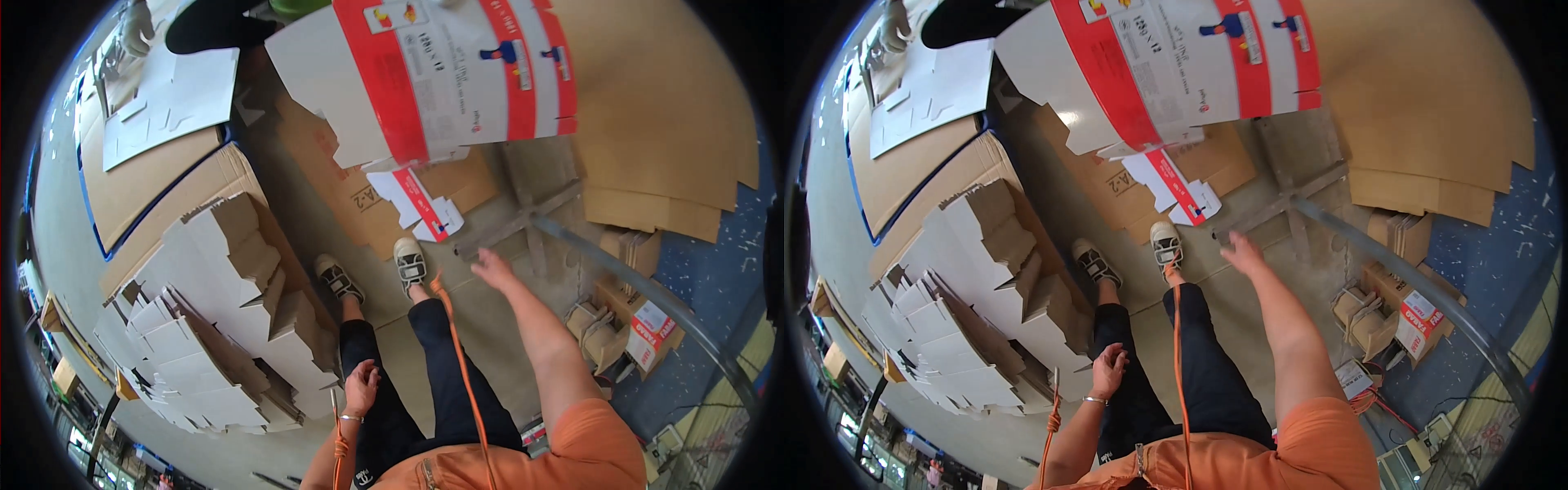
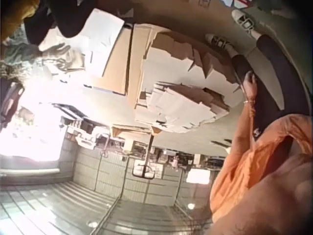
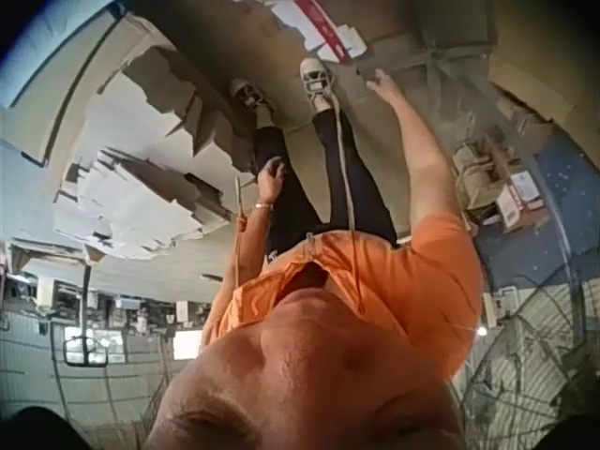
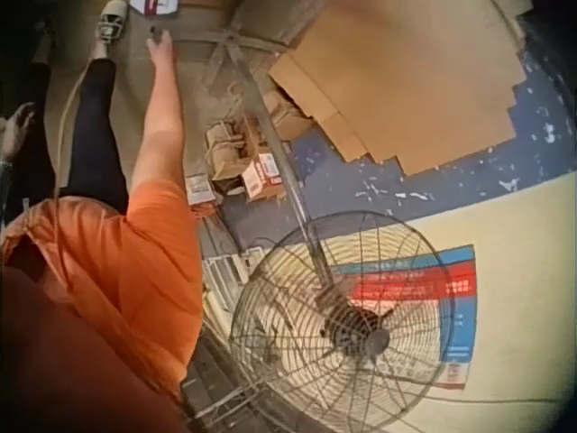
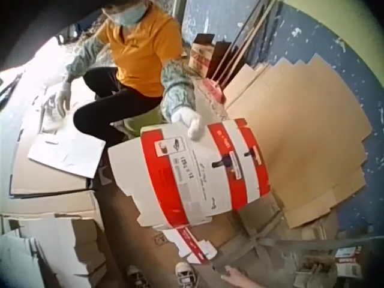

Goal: Use a pallet jack to move a pallet of cardboard and then sort through cardboard pieces.

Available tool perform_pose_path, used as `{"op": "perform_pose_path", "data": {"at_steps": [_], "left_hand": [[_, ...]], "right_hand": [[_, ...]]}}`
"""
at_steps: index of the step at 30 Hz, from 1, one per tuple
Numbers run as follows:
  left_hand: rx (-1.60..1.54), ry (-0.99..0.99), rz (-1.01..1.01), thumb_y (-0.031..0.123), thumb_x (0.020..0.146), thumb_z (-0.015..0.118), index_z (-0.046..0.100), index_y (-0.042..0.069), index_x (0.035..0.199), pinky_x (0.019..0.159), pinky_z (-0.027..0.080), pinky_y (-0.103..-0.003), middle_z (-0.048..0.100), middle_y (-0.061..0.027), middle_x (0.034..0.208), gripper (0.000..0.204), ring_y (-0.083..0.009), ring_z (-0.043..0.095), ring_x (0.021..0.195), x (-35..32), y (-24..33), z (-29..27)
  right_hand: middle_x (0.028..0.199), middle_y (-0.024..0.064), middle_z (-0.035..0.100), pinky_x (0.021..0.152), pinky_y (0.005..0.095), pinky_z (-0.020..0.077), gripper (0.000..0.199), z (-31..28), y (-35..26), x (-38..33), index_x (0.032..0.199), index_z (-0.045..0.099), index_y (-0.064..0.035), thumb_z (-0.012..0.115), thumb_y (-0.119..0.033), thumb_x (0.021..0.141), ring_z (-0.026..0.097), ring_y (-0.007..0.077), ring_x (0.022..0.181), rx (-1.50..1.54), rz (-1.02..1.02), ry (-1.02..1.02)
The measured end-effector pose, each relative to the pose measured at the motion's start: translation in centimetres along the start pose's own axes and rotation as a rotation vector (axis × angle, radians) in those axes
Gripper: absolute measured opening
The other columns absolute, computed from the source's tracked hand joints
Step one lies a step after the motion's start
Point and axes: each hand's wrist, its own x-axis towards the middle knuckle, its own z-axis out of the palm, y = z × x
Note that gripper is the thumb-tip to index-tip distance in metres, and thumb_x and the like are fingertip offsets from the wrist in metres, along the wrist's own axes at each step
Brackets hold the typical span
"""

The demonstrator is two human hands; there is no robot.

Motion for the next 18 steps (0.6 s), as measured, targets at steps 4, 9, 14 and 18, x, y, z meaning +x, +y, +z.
{"op": "perform_pose_path", "data": {"at_steps": [4,9,14,18], "left_hand": [[0.219,0.202,0.085,0.006,0.084,0.049,0.050,0.001,0.106,0.055,0.047,-0.024,0.059,-0.0073,0.077,0.023,-0.0123,0.058,0.057,0.8,0.8,2.0],[0.105,0.283,0.066,0.003,0.083,0.048,0.050,-0.001,0.103,0.050,0.045,-0.022,0.055,-0.0050,0.067,0.020,-0.0103,0.056,0.051,1.3,1.7,2.8],[0.219,0.274,0.082,0.001,0.083,0.046,0.050,-0.002,0.097,0.048,0.045,-0.021,0.055,-0.0052,0.066,0.015,-0.0094,0.055,0.049,1.8,-0.2,2.1],[0.194,0.252,0.074,0.002,0.083,0.047,0.051,-0.001,0.097,0.050,0.047,-0.022,0.056,-0.0065,0.069,0.015,-0.0106,0.056,0.051,2.0,-1.3,2.3]], "right_hand": [[0.123,0.0139,0.046,0.090,0.0341,0.0409,0.063,1.5,0.6,5.5,0.126,0.038,-0.0045,0.065,-0.024,0.072,0.049,0.0255,0.109,0.296,-0.024,0.161],[0.130,0.0140,0.039,0.095,0.0341,0.0369,0.071,4.3,3.3,5.6,0.130,0.031,-0.0048,0.066,-0.020,0.071,0.044,0.0250,0.115,0.339,0.031,0.191],[0.137,0.0160,0.029,0.101,0.0359,0.0281,0.080,1.8,-1.1,6.7,0.134,0.023,-0.0028,0.066,-0.029,0.072,0.033,0.0278,0.124,0.592,-0.120,0.305],[0.139,0.0174,0.025,0.104,0.0364,0.0207,0.084,-1.6,-2.7,10.7,0.136,0.019,-0.0026,0.063,-0.040,0.074,0.023,0.0307,0.129,0.637,-0.231,0.388]]}}
